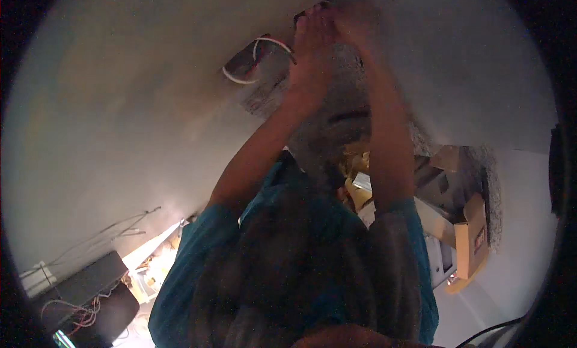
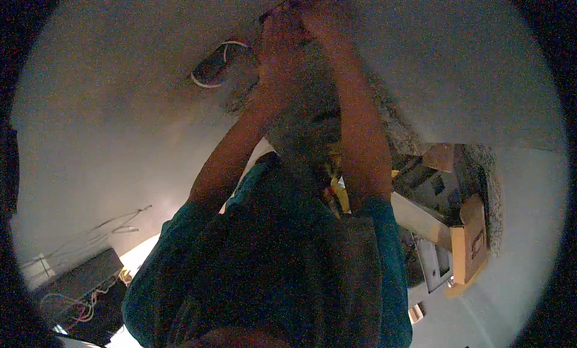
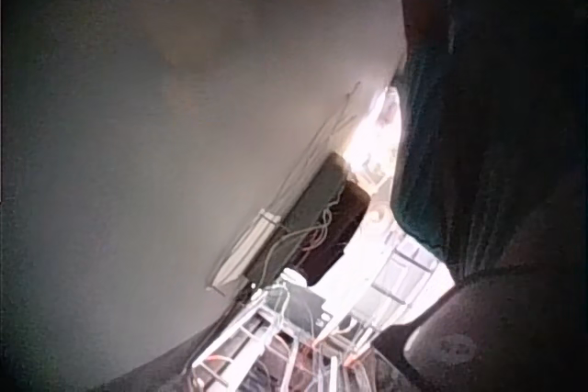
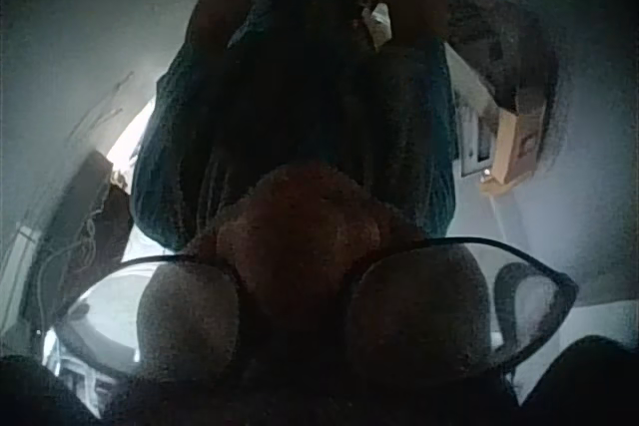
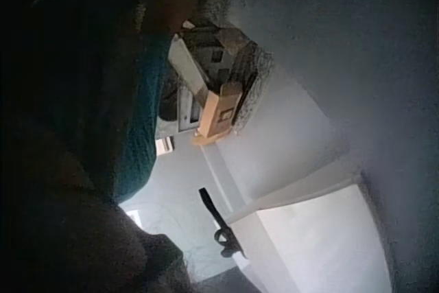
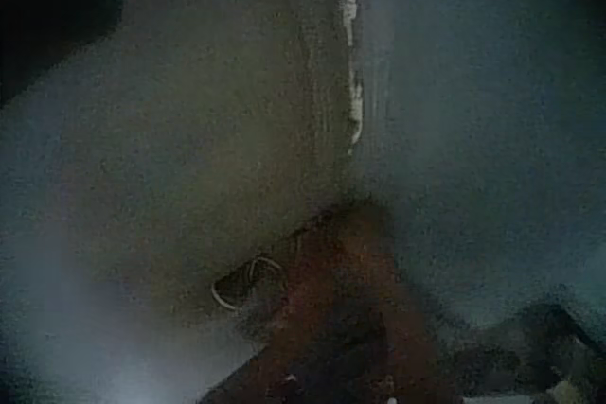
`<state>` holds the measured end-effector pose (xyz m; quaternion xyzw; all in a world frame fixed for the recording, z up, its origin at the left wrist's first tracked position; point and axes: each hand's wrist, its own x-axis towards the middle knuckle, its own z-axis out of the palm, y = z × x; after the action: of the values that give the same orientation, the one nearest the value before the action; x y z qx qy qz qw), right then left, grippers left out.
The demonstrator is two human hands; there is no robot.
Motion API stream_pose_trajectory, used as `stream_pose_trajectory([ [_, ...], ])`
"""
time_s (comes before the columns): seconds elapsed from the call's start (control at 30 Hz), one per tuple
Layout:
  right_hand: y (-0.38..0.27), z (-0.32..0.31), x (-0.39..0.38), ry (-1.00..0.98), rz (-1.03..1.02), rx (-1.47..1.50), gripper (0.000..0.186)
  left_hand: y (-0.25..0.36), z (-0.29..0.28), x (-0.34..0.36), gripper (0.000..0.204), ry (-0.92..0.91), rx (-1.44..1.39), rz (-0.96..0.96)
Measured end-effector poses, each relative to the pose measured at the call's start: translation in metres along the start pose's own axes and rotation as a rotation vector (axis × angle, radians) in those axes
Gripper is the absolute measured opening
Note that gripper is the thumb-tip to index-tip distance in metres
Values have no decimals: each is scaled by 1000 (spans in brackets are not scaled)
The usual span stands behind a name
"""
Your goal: The person connects electrical wires by hand, wraps them with electrical tape, and tucks them into a wall box. They then pick up a screwdriver from the floor and move toward a shelving unit.
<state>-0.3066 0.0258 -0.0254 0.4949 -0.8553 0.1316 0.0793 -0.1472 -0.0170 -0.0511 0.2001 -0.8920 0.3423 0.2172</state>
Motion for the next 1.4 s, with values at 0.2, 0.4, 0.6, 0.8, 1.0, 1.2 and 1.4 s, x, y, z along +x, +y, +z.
stream_pose_trajectory([
  [0.2,17,12,-13,344,114,70,31,6,-8,13,57,120,-542,-120],
  [0.4,-4,-57,-62,-98,162,654,26,-2,-1,13,63,-13,-290,-57],
  [0.6,-1,9,-64,342,155,433,21,4,1,19,61,-10,-268,-34],
  [0.8,-25,4,-65,228,423,998,25,4,-2,19,59,-89,-352,-17],
  [1.0,-44,5,-56,169,487,1259,23,-22,13,-10,54,192,-772,18],
  [1.2,-21,33,-39,153,6,729,17,-36,-35,-44,45,-44,-1460,-253],
  [1.4,-49,-19,-27,26,389,1514,16,-20,-48,-42,33,-110,-1869,-578],
])
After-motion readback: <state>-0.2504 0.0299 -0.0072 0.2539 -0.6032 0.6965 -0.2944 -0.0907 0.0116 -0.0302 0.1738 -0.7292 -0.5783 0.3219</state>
